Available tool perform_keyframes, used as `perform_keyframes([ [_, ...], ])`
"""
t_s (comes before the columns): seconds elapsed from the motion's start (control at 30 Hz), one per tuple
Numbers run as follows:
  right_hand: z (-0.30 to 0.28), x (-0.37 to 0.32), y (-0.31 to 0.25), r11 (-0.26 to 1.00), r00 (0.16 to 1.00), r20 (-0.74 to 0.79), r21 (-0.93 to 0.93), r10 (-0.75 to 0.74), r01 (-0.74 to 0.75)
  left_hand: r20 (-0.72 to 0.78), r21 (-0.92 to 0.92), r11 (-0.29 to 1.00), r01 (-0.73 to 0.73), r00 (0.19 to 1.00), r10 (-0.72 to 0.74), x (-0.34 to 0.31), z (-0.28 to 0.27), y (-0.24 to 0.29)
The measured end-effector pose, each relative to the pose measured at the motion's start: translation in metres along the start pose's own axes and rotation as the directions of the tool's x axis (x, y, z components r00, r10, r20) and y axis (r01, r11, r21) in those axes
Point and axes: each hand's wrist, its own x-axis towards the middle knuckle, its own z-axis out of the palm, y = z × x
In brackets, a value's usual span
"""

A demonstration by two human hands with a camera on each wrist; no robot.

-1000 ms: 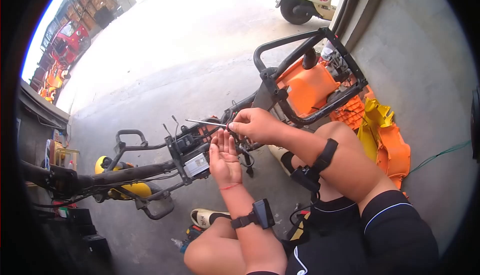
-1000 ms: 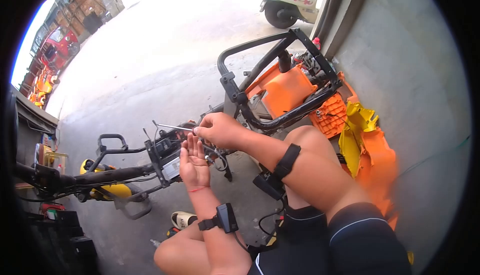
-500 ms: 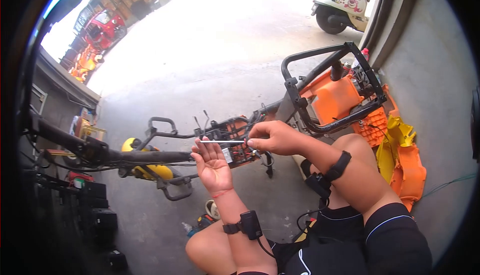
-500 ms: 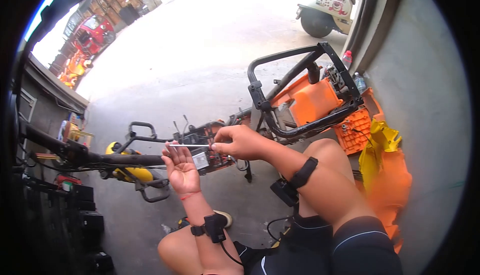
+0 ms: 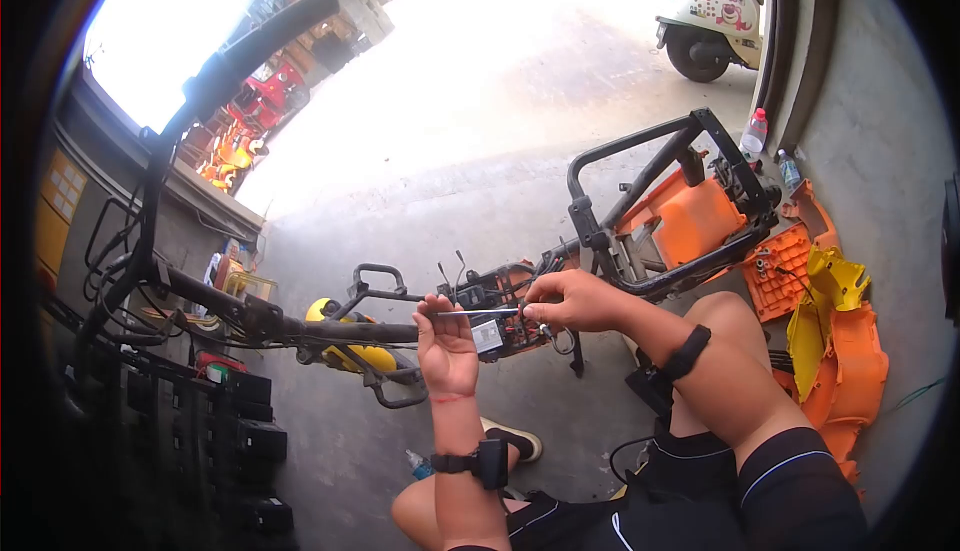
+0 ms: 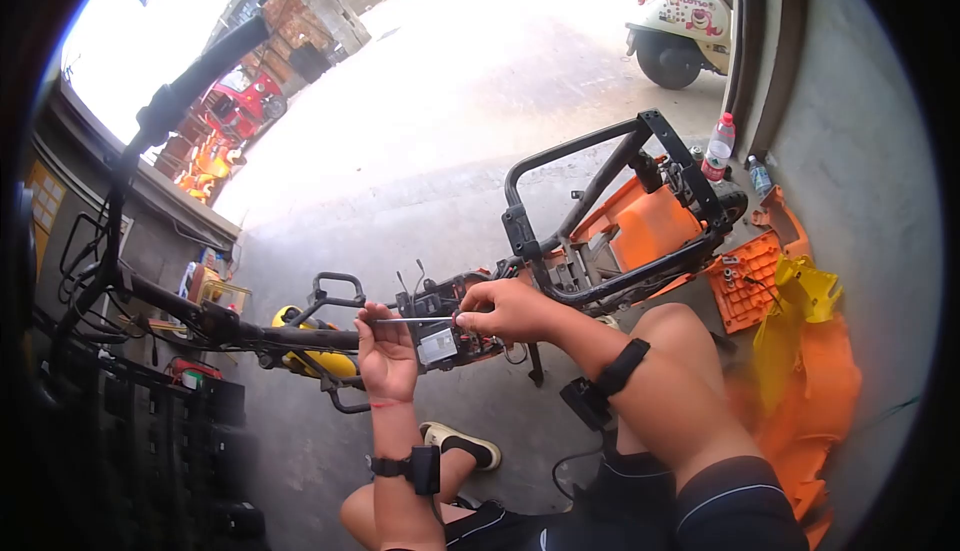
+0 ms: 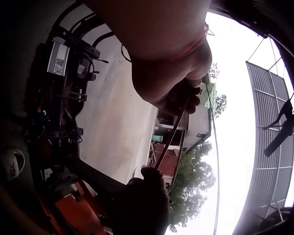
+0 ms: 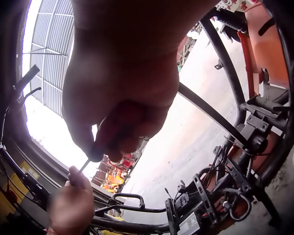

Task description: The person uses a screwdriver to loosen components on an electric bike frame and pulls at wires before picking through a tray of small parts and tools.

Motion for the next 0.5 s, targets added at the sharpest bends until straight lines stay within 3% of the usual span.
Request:
perform_keyframes([
  [0.1,-0.001,-0.005,-0.001,0.999,1.0,-0.018,-0.049,-0.023,0.023,0.02,0.164,0.985,0.051,0.998,-0.055,-0.003,0.002,0.01],
  [0.17,0.002,-0.004,0.009,0.997,0.997,-0.026,-0.037,-0.068,0.067,-0.058,0.264,0.963,0.055,0.997,-0.041,-0.006,0.002,0.017],
  [0.23,0.006,-0.002,0.014,0.968,0.98,-0.044,-0.171,-0.196,0.186,-0.107,0.408,0.911,0.063,0.994,-0.021,-0.01,0.0,0.022],
  [0.4,0.013,-0.001,0.008,0.948,0.979,-0.004,-0.249,-0.205,0.198,-0.164,0.38,0.924,0.038,0.986,0.027,-0.02,-0.003,0.024],
  [0.5,0.02,-0.001,0.011,0.916,0.961,-0.035,-0.312,-0.275,0.251,-0.087,0.325,0.946,0.017,0.996,0.012,-0.018,-0.009,0.024],
])
